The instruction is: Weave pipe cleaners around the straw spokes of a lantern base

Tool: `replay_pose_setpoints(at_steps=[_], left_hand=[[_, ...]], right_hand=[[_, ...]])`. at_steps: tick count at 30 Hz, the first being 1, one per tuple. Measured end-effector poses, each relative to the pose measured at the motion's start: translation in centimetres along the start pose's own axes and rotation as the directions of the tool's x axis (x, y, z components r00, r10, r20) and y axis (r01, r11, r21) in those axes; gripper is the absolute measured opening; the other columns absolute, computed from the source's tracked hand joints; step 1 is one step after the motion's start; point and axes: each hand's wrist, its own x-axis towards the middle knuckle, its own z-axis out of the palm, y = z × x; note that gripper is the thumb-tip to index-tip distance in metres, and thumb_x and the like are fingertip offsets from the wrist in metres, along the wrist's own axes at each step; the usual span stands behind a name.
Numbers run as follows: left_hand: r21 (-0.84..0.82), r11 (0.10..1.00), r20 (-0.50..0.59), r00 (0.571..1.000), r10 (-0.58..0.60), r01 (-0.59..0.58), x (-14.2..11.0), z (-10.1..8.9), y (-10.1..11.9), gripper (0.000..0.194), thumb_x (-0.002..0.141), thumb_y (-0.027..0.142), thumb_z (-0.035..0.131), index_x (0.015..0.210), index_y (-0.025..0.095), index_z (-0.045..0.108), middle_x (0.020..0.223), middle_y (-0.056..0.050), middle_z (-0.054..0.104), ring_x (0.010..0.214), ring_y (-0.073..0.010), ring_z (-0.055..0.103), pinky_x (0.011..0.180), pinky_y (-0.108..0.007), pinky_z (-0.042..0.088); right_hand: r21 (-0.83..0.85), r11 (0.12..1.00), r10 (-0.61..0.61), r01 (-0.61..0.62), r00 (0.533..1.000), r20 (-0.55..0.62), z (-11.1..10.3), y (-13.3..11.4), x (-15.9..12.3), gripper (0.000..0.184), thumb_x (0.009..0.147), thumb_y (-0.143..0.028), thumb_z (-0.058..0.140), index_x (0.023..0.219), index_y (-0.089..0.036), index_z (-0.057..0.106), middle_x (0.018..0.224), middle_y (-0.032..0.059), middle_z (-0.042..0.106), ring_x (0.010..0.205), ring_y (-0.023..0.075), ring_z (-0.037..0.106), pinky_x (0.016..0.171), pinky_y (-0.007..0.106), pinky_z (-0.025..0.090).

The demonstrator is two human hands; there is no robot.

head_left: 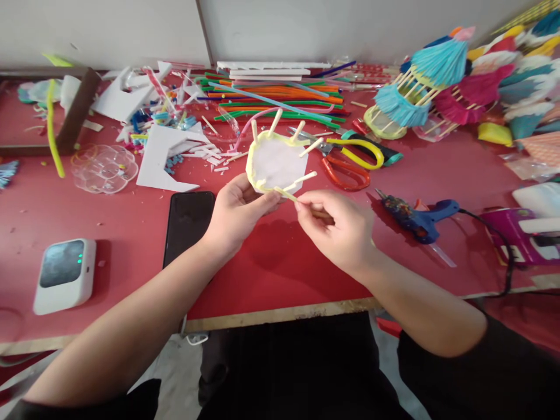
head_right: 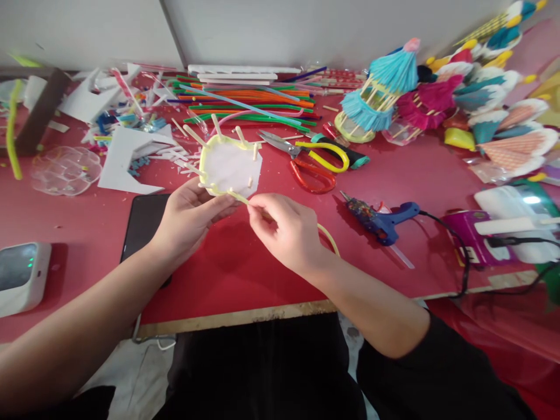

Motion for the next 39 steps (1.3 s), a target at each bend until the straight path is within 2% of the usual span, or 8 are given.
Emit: replay_pose_setpoints(at_steps=[4, 8, 13, 17, 23, 30, 34, 39], left_hand=[[0.051, 0.999, 0.022, 1.000, -0.014, 0.013, -0.3, 0.1, 0.2, 0.026, 0.070, 0.024, 0.086, 0.092, 0.019, 0.072, 0.094, -0.004, 0.079, 0.084, -0.0151, 0.074, 0.078, -0.025, 0.060], [0.049, 0.998, 0.037, 0.999, -0.035, 0.033, -0.2, 0.2, 0.2, 0.028, 0.068, 0.024, 0.086, 0.092, 0.018, 0.072, 0.096, -0.005, 0.079, 0.083, -0.0145, 0.074, 0.077, -0.025, 0.060], [0.038, 0.997, 0.065, 0.996, -0.065, 0.062, -0.2, 0.2, 0.3, 0.030, 0.067, 0.030, 0.089, 0.089, 0.016, 0.074, 0.090, -0.006, 0.079, 0.085, -0.0169, 0.075, 0.081, -0.026, 0.060], [-0.006, 0.996, 0.078, 0.993, -0.086, 0.086, -0.3, 0.1, 0.4, 0.030, 0.066, 0.027, 0.091, 0.089, 0.017, 0.075, 0.085, -0.004, 0.079, 0.085, -0.0180, 0.076, 0.082, -0.027, 0.061], [-0.009, 0.995, 0.079, 0.992, -0.099, 0.100, -0.2, 0.0, 0.3, 0.024, 0.068, 0.027, 0.088, 0.086, 0.017, 0.075, 0.082, -0.004, 0.078, 0.086, -0.0179, 0.076, 0.082, -0.027, 0.061], [-0.020, 0.994, 0.067, 0.992, -0.105, 0.106, -0.1, 0.2, 0.4, 0.012, 0.072, 0.022, 0.081, 0.080, 0.015, 0.075, 0.081, -0.004, 0.077, 0.073, -0.0135, 0.074, 0.081, -0.026, 0.061], [-0.003, 0.997, 0.077, 0.994, -0.079, 0.079, -0.1, 0.1, 0.2, 0.015, 0.074, 0.023, 0.081, 0.086, 0.016, 0.076, 0.086, -0.005, 0.079, 0.076, -0.0141, 0.075, 0.081, -0.026, 0.061], [-0.031, 0.997, 0.082, 0.995, -0.064, 0.067, -0.1, 0.0, 0.1, 0.017, 0.073, 0.023, 0.084, 0.086, 0.017, 0.076, 0.085, -0.004, 0.079, 0.077, -0.0122, 0.075, 0.078, -0.022, 0.061]], right_hand=[[-0.168, 0.966, -0.200, 0.194, 0.980, -0.016, 0.3, 0.1, -0.1, 0.020, 0.090, -0.008, 0.062, 0.100, -0.024, 0.070, 0.069, -0.0021, 0.073, 0.058, 0.0113, 0.066, 0.060, 0.023, 0.056], [-0.224, 0.937, -0.280, 0.270, 0.960, -0.016, 0.6, 0.2, -0.2, 0.023, 0.092, -0.008, 0.062, 0.108, -0.022, 0.071, 0.070, -0.0010, 0.075, 0.060, 0.0118, 0.069, 0.064, 0.023, 0.059], [-0.177, 0.956, -0.247, 0.235, 0.968, -0.047, 1.1, 0.3, -0.4, 0.020, 0.092, -0.010, 0.064, 0.108, -0.019, 0.073, 0.068, 0.0003, 0.073, 0.057, 0.0121, 0.066, 0.061, 0.024, 0.057], [-0.092, 0.977, -0.196, 0.192, 0.980, -0.037, 1.2, 0.4, -0.4, 0.021, 0.092, -0.010, 0.063, 0.108, -0.020, 0.073, 0.069, 0.0000, 0.074, 0.057, 0.0116, 0.066, 0.062, 0.024, 0.058], [-0.053, 0.985, -0.168, 0.167, 0.985, -0.024, 1.2, 0.5, -0.4, 0.022, 0.092, -0.010, 0.062, 0.108, -0.020, 0.074, 0.073, 0.0012, 0.076, 0.059, 0.0122, 0.068, 0.063, 0.024, 0.059], [-0.077, 0.985, -0.155, 0.152, 0.987, -0.033, 1.2, 0.5, -0.5, 0.026, 0.093, -0.009, 0.060, 0.110, -0.022, 0.074, 0.073, 0.0011, 0.075, 0.064, 0.0134, 0.069, 0.066, 0.025, 0.060], [-0.135, 0.977, -0.170, 0.166, 0.985, -0.023, 1.1, 0.5, -0.4, 0.025, 0.092, -0.008, 0.060, 0.108, -0.022, 0.073, 0.071, 0.0003, 0.074, 0.063, 0.0131, 0.069, 0.066, 0.024, 0.060], [-0.122, 0.976, -0.188, 0.183, 0.982, -0.033, 1.1, 0.4, -0.4, 0.023, 0.091, -0.007, 0.061, 0.106, -0.019, 0.072, 0.069, 0.0005, 0.072, 0.061, 0.0123, 0.067, 0.064, 0.023, 0.058]])
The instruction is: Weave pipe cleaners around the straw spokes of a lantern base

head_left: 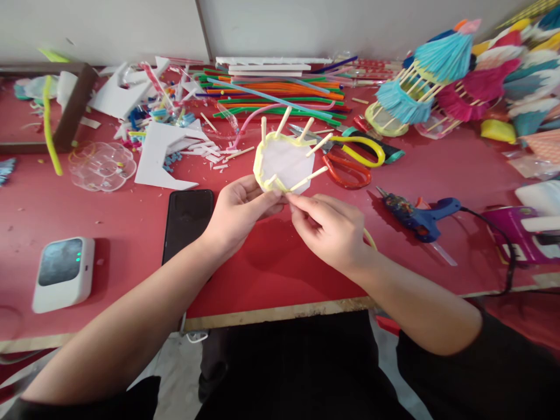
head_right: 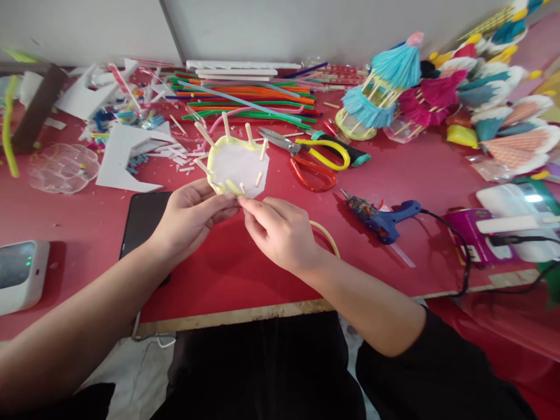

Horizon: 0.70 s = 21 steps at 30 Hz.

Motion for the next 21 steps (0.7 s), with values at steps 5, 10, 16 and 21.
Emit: replay_pose_setpoints(at_steps=[5, 10, 16, 21], left_hand=[[0.020, 1.000, -0.033, 0.999, 0.012, -0.011, 0.0, 0.1, 0.1, 0.019, 0.071, 0.024, 0.086, 0.085, 0.017, 0.075, 0.080, -0.003, 0.078, 0.076, -0.0137, 0.075, 0.075, -0.023, 0.061], [0.056, 0.997, -0.070, 0.996, 0.050, -0.046, 0.1, 0.0, 0.1, 0.026, 0.069, 0.030, 0.089, 0.086, 0.018, 0.075, 0.082, -0.004, 0.078, 0.076, -0.0165, 0.075, 0.078, -0.029, 0.062], [0.064, 0.989, -0.133, 0.981, 0.139, -0.132, 0.3, -0.3, -0.1, 0.017, 0.071, 0.025, 0.086, 0.084, 0.019, 0.076, 0.087, -0.002, 0.079, 0.078, -0.0136, 0.074, 0.073, -0.022, 0.061], [0.179, 0.970, -0.097, 0.978, 0.185, -0.166, 0.1, -0.2, -0.2, 0.020, 0.073, 0.031, 0.087, 0.086, 0.019, 0.077, 0.088, -0.005, 0.079, 0.080, -0.0169, 0.075, 0.076, -0.027, 0.062]], right_hand=[[0.059, 0.998, 0.015, -0.016, 1.000, 0.027, 0.0, -0.1, 0.0, 0.025, 0.091, -0.006, 0.059, 0.107, -0.021, 0.072, 0.073, 0.0011, 0.073, 0.064, 0.0127, 0.067, 0.066, 0.024, 0.058], [0.061, 0.998, 0.028, -0.030, 0.999, 0.036, -0.1, -0.1, 0.2, 0.024, 0.091, -0.007, 0.059, 0.107, -0.022, 0.071, 0.075, 0.0003, 0.075, 0.063, 0.0125, 0.069, 0.065, 0.024, 0.059], [0.011, 0.994, 0.107, -0.108, 0.992, 0.067, -0.6, 0.6, 0.4, 0.012, 0.094, -0.015, 0.062, 0.099, -0.021, 0.070, 0.078, 0.0033, 0.076, 0.068, 0.0148, 0.070, 0.066, 0.026, 0.057], [0.020, 0.978, 0.209, -0.210, 0.978, 0.012, -0.8, 1.0, 0.5, 0.009, 0.091, -0.015, 0.064, 0.091, -0.022, 0.070, 0.078, 0.0026, 0.076, 0.064, 0.0150, 0.069, 0.060, 0.027, 0.055]])
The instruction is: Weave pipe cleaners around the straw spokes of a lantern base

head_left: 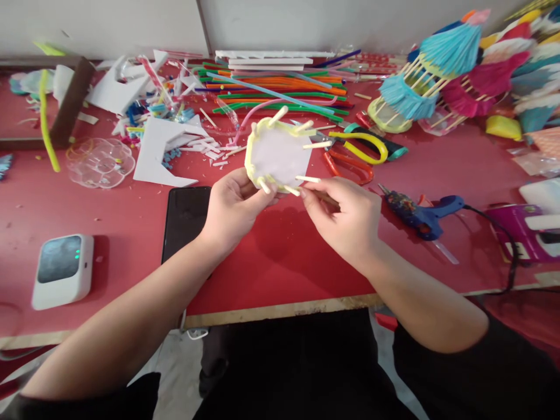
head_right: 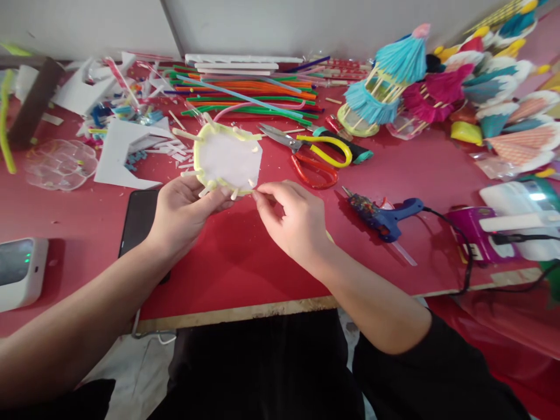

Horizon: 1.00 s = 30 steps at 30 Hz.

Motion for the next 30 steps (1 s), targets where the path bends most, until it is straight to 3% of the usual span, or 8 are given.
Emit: replay_pose_setpoints(at_steps=[6, 9, 14, 17, 19, 24, 30], left_hand=[[0.080, 0.993, 0.062, 0.995, 0.081, -0.085, -0.5, 0.2, 0.3, 0.031, 0.071, 0.041, 0.088, 0.084, 0.017, 0.073, 0.082, -0.004, 0.077, 0.076, -0.0172, 0.074, 0.075, -0.028, 0.062], [0.085, 0.987, 0.036, 0.990, 0.136, -0.138, -0.4, 0.1, 0.1, 0.031, 0.071, 0.040, 0.088, 0.084, 0.017, 0.073, 0.080, -0.003, 0.077, 0.075, -0.0160, 0.074, 0.075, -0.027, 0.062], [0.043, 0.986, -0.092, 0.982, 0.167, -0.163, 0.5, -0.4, -0.7, 0.021, 0.073, 0.029, 0.085, 0.086, 0.018, 0.073, 0.084, -0.003, 0.077, 0.076, -0.0150, 0.075, 0.073, -0.025, 0.063], [0.056, 0.984, -0.159, 0.972, 0.174, -0.167, 1.0, -0.7, -0.9, 0.015, 0.075, 0.025, 0.081, 0.084, 0.018, 0.071, 0.082, -0.002, 0.077, 0.073, -0.0142, 0.074, 0.071, -0.025, 0.063], [0.099, 0.977, -0.171, 0.964, 0.203, -0.188, 1.0, -0.7, -0.8, 0.015, 0.076, 0.025, 0.079, 0.084, 0.018, 0.070, 0.081, -0.002, 0.076, 0.073, -0.0142, 0.074, 0.072, -0.026, 0.062], [0.268, 0.918, -0.083, 0.942, 0.324, -0.292, 0.5, -0.4, -0.5, 0.023, 0.072, 0.029, 0.083, 0.078, 0.018, 0.063, 0.075, 0.000, 0.070, 0.072, -0.0139, 0.070, 0.068, -0.025, 0.058], [0.361, 0.862, -0.029, 0.920, 0.391, -0.355, 0.1, -0.3, -0.6, 0.022, 0.075, 0.026, 0.079, 0.077, 0.020, 0.058, 0.072, 0.001, 0.066, 0.069, -0.0137, 0.067, 0.068, -0.025, 0.054]], right_hand=[[0.018, 0.997, 0.077, -0.077, 0.997, -0.030, -0.2, -0.4, 0.1, 0.011, 0.083, -0.011, 0.071, 0.080, -0.021, 0.067, 0.070, -0.0010, 0.074, 0.057, 0.0109, 0.065, 0.054, 0.022, 0.050], [0.042, 0.989, 0.141, -0.140, 0.990, -0.027, -0.2, -0.4, 0.2, 0.013, 0.083, -0.016, 0.073, 0.074, -0.020, 0.065, 0.063, -0.0023, 0.070, 0.053, 0.0095, 0.062, 0.051, 0.021, 0.047], [0.107, 0.944, 0.293, -0.314, 0.941, 0.169, -0.4, -0.1, 0.3, 0.015, 0.083, -0.033, 0.076, 0.084, -0.019, 0.070, 0.070, -0.0003, 0.072, 0.054, 0.0107, 0.061, 0.055, 0.024, 0.051], [0.137, 0.924, 0.325, -0.358, 0.921, 0.214, -0.9, 0.0, 0.5, 0.011, 0.083, -0.028, 0.074, 0.090, -0.019, 0.073, 0.074, 0.0001, 0.073, 0.058, 0.0111, 0.063, 0.058, 0.025, 0.053], [0.189, 0.914, 0.321, -0.358, 0.925, 0.203, -1.3, -0.2, 0.5, 0.003, 0.084, -0.023, 0.072, 0.083, -0.020, 0.073, 0.069, -0.0013, 0.071, 0.057, 0.0103, 0.062, 0.055, 0.023, 0.052], [0.274, 0.911, 0.296, -0.309, 0.951, 0.088, -1.7, -1.1, 0.1, 0.005, 0.086, -0.022, 0.072, 0.081, -0.022, 0.072, 0.065, -0.0038, 0.068, 0.053, 0.0090, 0.059, 0.049, 0.021, 0.049], [0.105, 0.993, 0.067, -0.061, 0.996, -0.058, -2.0, -1.9, 0.0, 0.006, 0.086, -0.018, 0.073, 0.085, -0.024, 0.072, 0.063, -0.0030, 0.071, 0.048, 0.0097, 0.059, 0.047, 0.023, 0.050]])
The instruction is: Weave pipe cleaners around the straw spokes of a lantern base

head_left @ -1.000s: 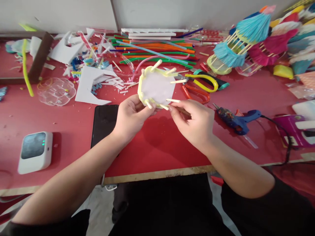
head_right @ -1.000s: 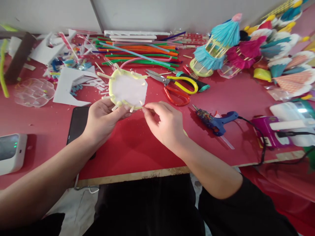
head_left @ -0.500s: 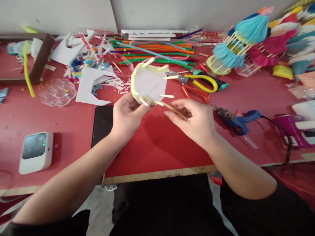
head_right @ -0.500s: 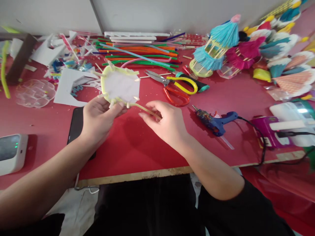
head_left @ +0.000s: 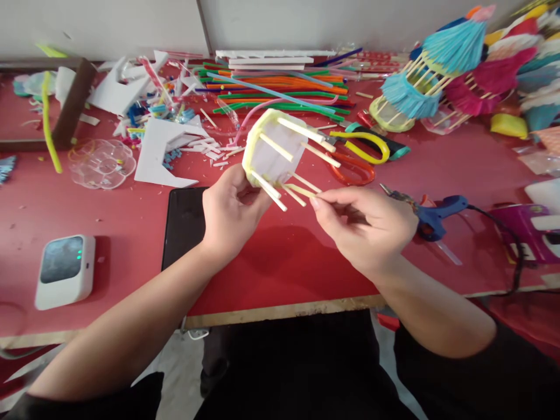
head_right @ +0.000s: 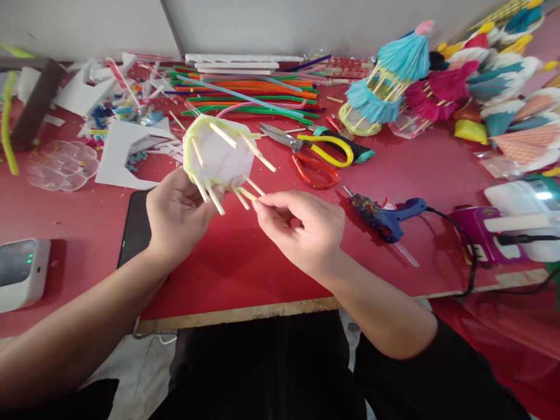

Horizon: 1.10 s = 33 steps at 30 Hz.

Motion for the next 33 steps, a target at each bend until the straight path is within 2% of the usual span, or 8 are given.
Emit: replay_pose_setpoints(at_steps=[5, 9, 11, 15, 18, 22, 27, 33], left_hand=[[-0.009, 1.000, 0.010, 1.000, -0.023, 0.023, -0.2, 0.0, 0.1, 0.021, 0.077, 0.027, 0.077, 0.079, 0.020, 0.058, 0.075, 0.000, 0.068, 0.072, -0.0148, 0.068, 0.070, -0.026, 0.056], [-0.049, 0.994, -0.009, 0.995, -0.096, 0.095, -0.2, 0.1, 0.6, 0.027, 0.071, 0.031, 0.085, 0.078, 0.019, 0.061, 0.073, 0.000, 0.070, 0.072, -0.0151, 0.069, 0.074, -0.027, 0.058], [-0.131, 0.975, 0.019, 0.983, -0.181, 0.182, -0.2, 0.2, 0.8, 0.026, 0.071, 0.031, 0.085, 0.080, 0.018, 0.064, 0.076, -0.001, 0.072, 0.075, -0.0163, 0.071, 0.076, -0.028, 0.059], [-0.364, 0.839, 0.193, 0.914, -0.357, 0.404, -0.1, 0.2, 0.9, 0.018, 0.074, 0.026, 0.081, 0.085, 0.018, 0.069, 0.082, -0.003, 0.076, 0.077, -0.0168, 0.074, 0.075, -0.029, 0.063], [-0.395, 0.787, 0.221, 0.880, -0.421, 0.475, 0.0, 0.2, 0.7, 0.018, 0.073, 0.024, 0.082, 0.086, 0.017, 0.071, 0.081, -0.002, 0.076, 0.076, -0.0148, 0.074, 0.073, -0.025, 0.062], [-0.381, 0.797, 0.171, 0.883, -0.438, 0.469, 0.1, 0.2, 0.6, 0.017, 0.072, 0.023, 0.083, 0.084, 0.017, 0.072, 0.083, -0.002, 0.078, 0.073, -0.0128, 0.074, 0.070, -0.022, 0.062], [-0.393, 0.797, 0.175, 0.888, -0.425, 0.458, 0.0, 0.2, 0.5, 0.018, 0.072, 0.022, 0.083, 0.085, 0.017, 0.072, 0.084, -0.002, 0.078, 0.074, -0.0131, 0.075, 0.071, -0.022, 0.063], [-0.379, 0.807, 0.191, 0.892, -0.410, 0.452, -0.1, 0.3, 0.5, 0.017, 0.072, 0.021, 0.081, 0.085, 0.018, 0.070, 0.083, -0.003, 0.078, 0.076, -0.0159, 0.076, 0.074, -0.027, 0.064]], right_hand=[[-0.110, 0.973, -0.202, 0.201, 0.979, 0.008, -0.1, -0.7, 0.2, 0.009, 0.085, -0.014, 0.075, 0.086, -0.022, 0.071, 0.060, -0.0033, 0.069, 0.045, 0.0080, 0.056, 0.050, 0.021, 0.051], [-0.197, 0.877, -0.427, 0.438, 0.899, 0.095, 0.4, -0.5, 0.1, 0.010, 0.086, -0.013, 0.075, 0.093, -0.018, 0.071, 0.060, -0.0029, 0.069, 0.050, 0.0085, 0.059, 0.060, 0.020, 0.055], [-0.193, 0.847, -0.484, 0.495, 0.869, 0.103, 0.8, -0.2, 0.0, 0.012, 0.087, -0.011, 0.074, 0.096, -0.018, 0.070, 0.060, -0.0039, 0.068, 0.052, 0.0087, 0.059, 0.061, 0.020, 0.055], [-0.156, 0.864, -0.467, 0.478, 0.878, 0.105, 1.7, 0.4, -0.2, 0.014, 0.090, -0.008, 0.068, 0.101, -0.017, 0.068, 0.064, -0.0024, 0.069, 0.057, 0.0097, 0.062, 0.063, 0.022, 0.055], [-0.156, 0.901, -0.388, 0.404, 0.913, 0.127, 2.2, 0.5, -0.2, 0.013, 0.093, -0.007, 0.062, 0.102, -0.015, 0.066, 0.076, 0.0030, 0.073, 0.069, 0.0133, 0.067, 0.072, 0.025, 0.058], [-0.178, 0.932, -0.302, 0.317, 0.947, 0.108, 2.6, 0.5, -0.4, 0.015, 0.095, -0.004, 0.056, 0.098, -0.015, 0.066, 0.086, 0.0076, 0.073, 0.081, 0.0170, 0.068, 0.078, 0.030, 0.058], [-0.175, 0.909, -0.364, 0.378, 0.925, 0.109, 2.4, 0.5, -0.6, 0.019, 0.089, -0.004, 0.064, 0.104, -0.013, 0.070, 0.082, 0.0068, 0.069, 0.075, 0.0158, 0.065, 0.075, 0.027, 0.056], [-0.292, 0.859, -0.419, 0.421, 0.905, 0.071, 2.5, 0.5, -0.6, 0.026, 0.092, -0.006, 0.063, 0.108, -0.023, 0.074, 0.072, -0.0001, 0.064, 0.064, 0.0121, 0.058, 0.066, 0.025, 0.054]])
